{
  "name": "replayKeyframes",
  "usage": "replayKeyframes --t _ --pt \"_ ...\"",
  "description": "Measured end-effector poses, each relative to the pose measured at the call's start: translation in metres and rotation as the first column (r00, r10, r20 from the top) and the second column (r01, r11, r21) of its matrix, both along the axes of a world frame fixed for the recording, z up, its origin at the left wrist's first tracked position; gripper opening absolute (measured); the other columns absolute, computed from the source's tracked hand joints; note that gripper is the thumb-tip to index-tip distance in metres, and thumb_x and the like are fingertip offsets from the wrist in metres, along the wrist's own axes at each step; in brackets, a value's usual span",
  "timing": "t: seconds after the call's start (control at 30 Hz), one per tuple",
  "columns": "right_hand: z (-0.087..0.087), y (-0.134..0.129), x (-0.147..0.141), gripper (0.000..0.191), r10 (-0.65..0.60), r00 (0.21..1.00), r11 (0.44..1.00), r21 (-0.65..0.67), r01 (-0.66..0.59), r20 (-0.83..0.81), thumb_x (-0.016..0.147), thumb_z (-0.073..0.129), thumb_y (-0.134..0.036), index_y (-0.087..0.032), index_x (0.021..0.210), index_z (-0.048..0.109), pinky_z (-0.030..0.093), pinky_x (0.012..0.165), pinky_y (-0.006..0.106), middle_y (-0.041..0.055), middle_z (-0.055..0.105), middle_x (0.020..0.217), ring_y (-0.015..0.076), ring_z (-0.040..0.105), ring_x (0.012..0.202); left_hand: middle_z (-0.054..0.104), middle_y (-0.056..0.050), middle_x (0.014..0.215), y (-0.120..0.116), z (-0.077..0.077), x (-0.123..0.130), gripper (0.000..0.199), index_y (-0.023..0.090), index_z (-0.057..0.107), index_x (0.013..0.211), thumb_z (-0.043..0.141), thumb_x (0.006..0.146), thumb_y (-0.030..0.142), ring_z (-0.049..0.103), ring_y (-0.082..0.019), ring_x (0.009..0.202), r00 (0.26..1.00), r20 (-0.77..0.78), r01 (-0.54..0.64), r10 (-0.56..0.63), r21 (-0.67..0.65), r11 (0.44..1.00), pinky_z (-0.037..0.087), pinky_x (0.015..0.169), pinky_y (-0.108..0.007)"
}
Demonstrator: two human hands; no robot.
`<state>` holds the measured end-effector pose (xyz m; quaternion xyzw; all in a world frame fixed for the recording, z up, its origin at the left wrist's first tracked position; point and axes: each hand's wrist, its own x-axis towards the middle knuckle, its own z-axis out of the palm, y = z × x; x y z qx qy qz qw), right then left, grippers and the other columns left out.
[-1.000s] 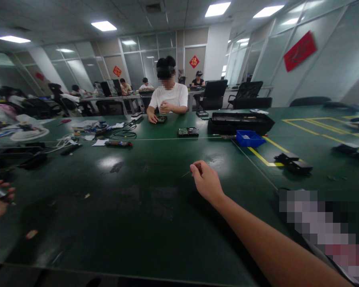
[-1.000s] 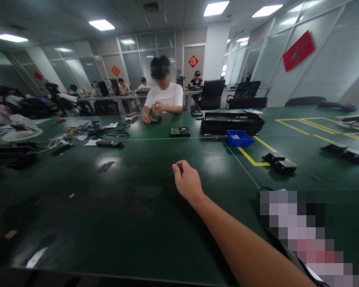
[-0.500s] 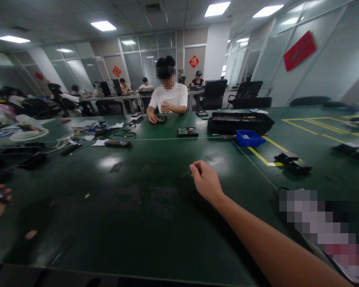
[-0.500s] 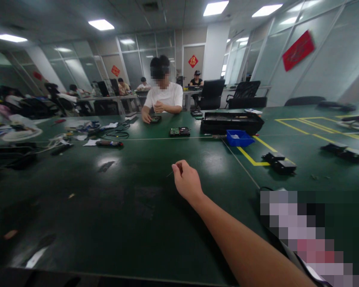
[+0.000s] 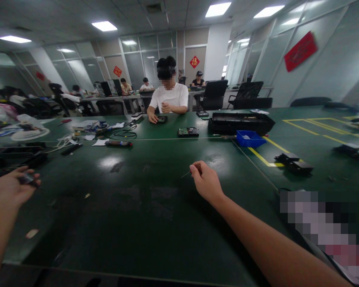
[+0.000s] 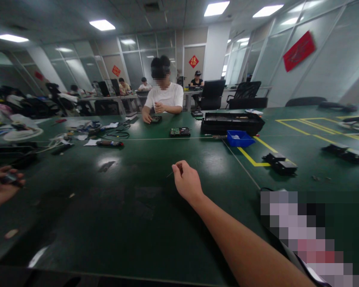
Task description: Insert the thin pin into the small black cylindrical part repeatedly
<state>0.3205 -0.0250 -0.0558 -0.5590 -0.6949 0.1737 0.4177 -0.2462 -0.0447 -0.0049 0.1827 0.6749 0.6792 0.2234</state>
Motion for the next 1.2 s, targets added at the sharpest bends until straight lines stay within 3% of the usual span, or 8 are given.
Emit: replayKeyframes --t 0.17,0.43,0.63,0.8,0.9,1.0,1.2 --pt "-0.001 0.0 0.0 0.027 0.006 1.0 1.0 0.01 -0.006 -0.015 0.1 0.045 -0.04 -0.02 0.096 0.063 0.046 0.065 0.031 0.0039 0.069 0.08 0.019 0.065 0.073 0.05 0.0 0.073 0.027 0.002 0.036 0.021 0.015 0.053 0.086 0.045 0.075 0.0 0.05 -0.013 0.065 0.986 0.104 0.126 -0.133 0.071 0.99 0.043 0.064 -0.027" --pt "0.0 0.0 0.001 0.026 0.009 1.0 1.0 0.012 -0.008 -0.014 0.1 0.046 -0.04 -0.021 0.095 0.062 0.046 0.066 0.031 0.0034 0.069 0.08 0.0189 0.065 0.072 0.055 -0.002 0.081 0.047 0.01 0.148 0.031 0.013 0.06 0.097 0.052 0.07 0.001 0.053 -0.015 0.071 0.876 0.145 0.413 -0.46 0.268 0.871 0.046 0.066 -0.029" --pt "0.002 -0.002 0.0 0.026 0.015 1.0 1.0 0.011 -0.015 -0.002 0.1 0.046 -0.04 -0.02 0.095 0.062 0.045 0.066 0.031 0.0033 0.068 0.079 0.0185 0.064 0.072 0.057 -0.004 0.08 0.052 0.007 0.236 0.034 0.013 0.06 0.101 0.055 0.068 0.005 0.055 -0.015 0.068 0.738 0.122 0.61 -0.664 0.299 0.734 0.046 0.061 -0.027" --pt "0.003 -0.003 0.001 0.026 0.029 0.999 1.0 0.009 -0.029 -0.017 0.1 0.046 -0.04 -0.02 0.096 0.063 0.046 0.066 0.031 0.0038 0.068 0.08 0.0188 0.064 0.073 0.056 -0.004 0.081 0.044 -0.003 0.308 0.037 0.016 0.062 0.097 0.053 0.062 0.009 0.056 -0.016 0.07 0.566 0.101 0.763 -0.818 0.312 0.566 0.044 0.063 -0.03" --pt "0.003 -0.004 0.001 0.026 0.037 0.999 0.999 0.011 -0.037 -0.015 0.099 0.046 -0.04 -0.02 0.096 0.063 0.046 0.066 0.031 0.0036 0.068 0.081 0.0186 0.064 0.073 0.057 -0.006 0.08 0.037 -0.017 0.342 0.035 0.017 0.064 0.093 0.05 0.062 0.01 0.055 -0.018 0.071 0.474 0.002 0.854 -0.88 0.241 0.461 0.043 0.067 -0.033" --pt "0.002 -0.004 -0.001 0.026 0.032 0.999 0.999 0.036 -0.031 -0.002 0.099 0.047 -0.042 -0.021 0.094 0.062 0.044 0.065 0.031 0.0028 0.068 0.08 0.0185 0.063 0.072 0.058 -0.006 0.081 0.035 -0.038 0.362 0.029 0.019 0.064 0.091 0.049 0.067 0.013 0.055 -0.02 0.076 0.41 -0.175 0.912 -0.895 0.102 0.398 0.044 0.075 -0.038" --pt "0.007 -0.007 -0.005 0.02 0.099 0.995 0.995 0.022 -0.099 0.009 0.097 0.048 -0.036 -0.022 0.098 0.063 0.045 0.068 0.03 0.002 0.069 0.082 0.0178 0.064 0.074 0.061 -0.009 0.108 0.037 -0.075 0.362 0.049 0.024 0.055 0.119 0.055 0.073 0.006 0.058 -0.025 0.101 0.203 -0.542 0.888 -0.815 -0.249 0.387 0.044 0.091 -0.043"
